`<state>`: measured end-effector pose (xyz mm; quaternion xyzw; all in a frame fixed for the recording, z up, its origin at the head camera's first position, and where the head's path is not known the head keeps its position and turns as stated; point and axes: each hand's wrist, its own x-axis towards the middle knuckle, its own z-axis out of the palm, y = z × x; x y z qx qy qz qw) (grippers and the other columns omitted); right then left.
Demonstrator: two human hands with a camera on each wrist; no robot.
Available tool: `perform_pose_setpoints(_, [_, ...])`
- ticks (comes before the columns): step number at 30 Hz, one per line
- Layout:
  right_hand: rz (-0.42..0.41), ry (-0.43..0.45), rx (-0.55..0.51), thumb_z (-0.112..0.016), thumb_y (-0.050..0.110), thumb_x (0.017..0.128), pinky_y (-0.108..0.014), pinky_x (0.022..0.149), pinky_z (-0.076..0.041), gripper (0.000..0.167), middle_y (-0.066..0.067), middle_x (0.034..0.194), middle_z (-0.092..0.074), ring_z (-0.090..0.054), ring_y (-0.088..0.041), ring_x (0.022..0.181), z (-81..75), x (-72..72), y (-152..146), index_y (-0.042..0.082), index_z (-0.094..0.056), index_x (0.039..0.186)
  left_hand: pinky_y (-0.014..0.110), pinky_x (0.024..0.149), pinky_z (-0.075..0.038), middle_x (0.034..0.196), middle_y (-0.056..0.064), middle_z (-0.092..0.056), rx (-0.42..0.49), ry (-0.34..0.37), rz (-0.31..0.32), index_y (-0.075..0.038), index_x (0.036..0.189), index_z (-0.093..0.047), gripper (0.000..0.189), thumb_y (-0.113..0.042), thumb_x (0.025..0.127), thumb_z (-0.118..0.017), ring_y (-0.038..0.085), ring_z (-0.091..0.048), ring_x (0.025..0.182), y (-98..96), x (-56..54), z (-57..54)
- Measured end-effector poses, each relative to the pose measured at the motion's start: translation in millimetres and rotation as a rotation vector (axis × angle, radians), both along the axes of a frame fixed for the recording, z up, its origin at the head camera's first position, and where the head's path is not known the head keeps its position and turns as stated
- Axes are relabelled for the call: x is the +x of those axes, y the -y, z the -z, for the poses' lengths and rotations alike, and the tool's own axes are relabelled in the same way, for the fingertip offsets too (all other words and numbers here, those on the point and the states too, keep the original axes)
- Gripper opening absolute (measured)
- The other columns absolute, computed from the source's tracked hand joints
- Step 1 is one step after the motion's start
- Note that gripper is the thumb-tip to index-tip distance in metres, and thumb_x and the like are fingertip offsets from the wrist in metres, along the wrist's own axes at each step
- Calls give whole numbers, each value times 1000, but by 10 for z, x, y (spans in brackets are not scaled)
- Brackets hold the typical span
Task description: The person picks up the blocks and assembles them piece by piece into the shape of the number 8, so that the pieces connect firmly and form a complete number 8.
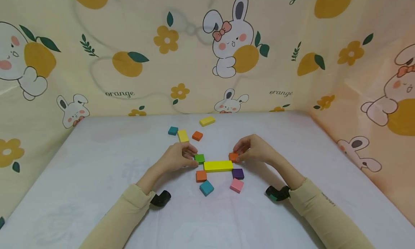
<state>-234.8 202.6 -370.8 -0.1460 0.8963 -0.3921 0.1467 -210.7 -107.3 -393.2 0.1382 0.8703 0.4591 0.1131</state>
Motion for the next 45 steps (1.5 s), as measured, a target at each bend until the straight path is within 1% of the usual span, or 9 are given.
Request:
perform_pose_setpoints(7, [30, 9, 20, -85, 4, 75, -31, 72, -54, 23, -5, 86, -69, -61, -25, 80, 6, 11, 15, 7, -74, 94, 30, 81, -52, 101, -1, -68, -8, -5, 8, -9, 110, -67, 38, -14, 77, -86, 16, -62, 87, -15, 3, -9])
perform_pose_setpoints(17, [0, 11, 21, -83, 3, 77, -32, 72, -54, 23, -6, 88, -68, -60, -26, 81, -13, 9, 7, 5, -73, 97, 29, 79, -53, 100, 0, -67, -2, -10, 27, -7, 111, -66, 40, -11, 77, -86, 15, -63, 85, -3, 16, -27])
perform_pose_setpoints(22, [6, 18, 19, -83, 2, 77, -31, 73, -54, 23, -6, 87, -69, -60, -25, 79, -11, 8, 16, 5, -73, 97, 30, 80, -53, 101, 0, -67, -5, -5, 34, -6, 112, -66, 42, -13, 77, -86, 17, -62, 86, -5, 25, -45])
perform_pose_setpoints(26, [4, 22, 17, -83, 2, 78, -31, 73, -54, 22, -6, 87, -69, -60, -25, 78, -8, 8, 18, 6, -73, 97, 30, 82, -53, 102, 0, -67, -7, -10, 37, -7, 113, -66, 41, -14, 77, -86, 16, -63, 87, -2, 17, -29])
perform_pose_setpoints(30, [5, 17, 22, -83, 2, 78, -30, 73, -55, 22, -5, 88, -69, -61, -25, 79, -5, 12, 15, 7, -73, 97, 30, 82, -53, 102, -1, -67, -7, -12, 38, -7, 112, -66, 41, -14, 78, -86, 16, -63, 87, -1, 3, -10])
perform_pose_setpoints(36, [8, 9, 34, -83, 4, 78, -30, 75, -55, 22, -5, 90, -69, -60, -24, 81, -5, -2, 26, 7, -73, 97, 29, 81, -53, 103, -1, -68, -11, -4, 39, -8, 113, -66, 42, -15, 77, -87, 16, -63, 88, 17, -2, -30])
perform_pose_setpoints(38, [15, 10, 37, -84, 4, 77, -30, 75, -55, 22, -5, 90, -68, -60, -25, 82, -5, -4, 28, 8, -73, 97, 29, 79, -53, 106, 0, -68, -9, -3, 50, -8, 114, -66, 44, -17, 76, -87, 16, -63, 89, 39, -8, -56])
perform_pose_setpoints(41, [24, 7, 43, -83, 4, 77, -31, 75, -55, 22, -6, 91, -68, -60, -25, 82, -4, -1, 27, 8, -73, 97, 31, 76, -55, 111, 2, -67, 0, -17, 67, -9, 115, -65, 44, -20, 77, -86, 17, -64, 91, 107, -19, -131])
perform_pose_setpoints(45, [40, 22, 38, -84, 3, 77, -31, 74, -55, 23, -6, 92, -67, -60, -26, 83, 12, 5, 34, 9, -73, 96, 34, 72, -54, 114, 6, -66, -4, -98, 70, -10, 115, -66, 41, -22, 81, -84, 18, -64, 91, 290, -45, -223])
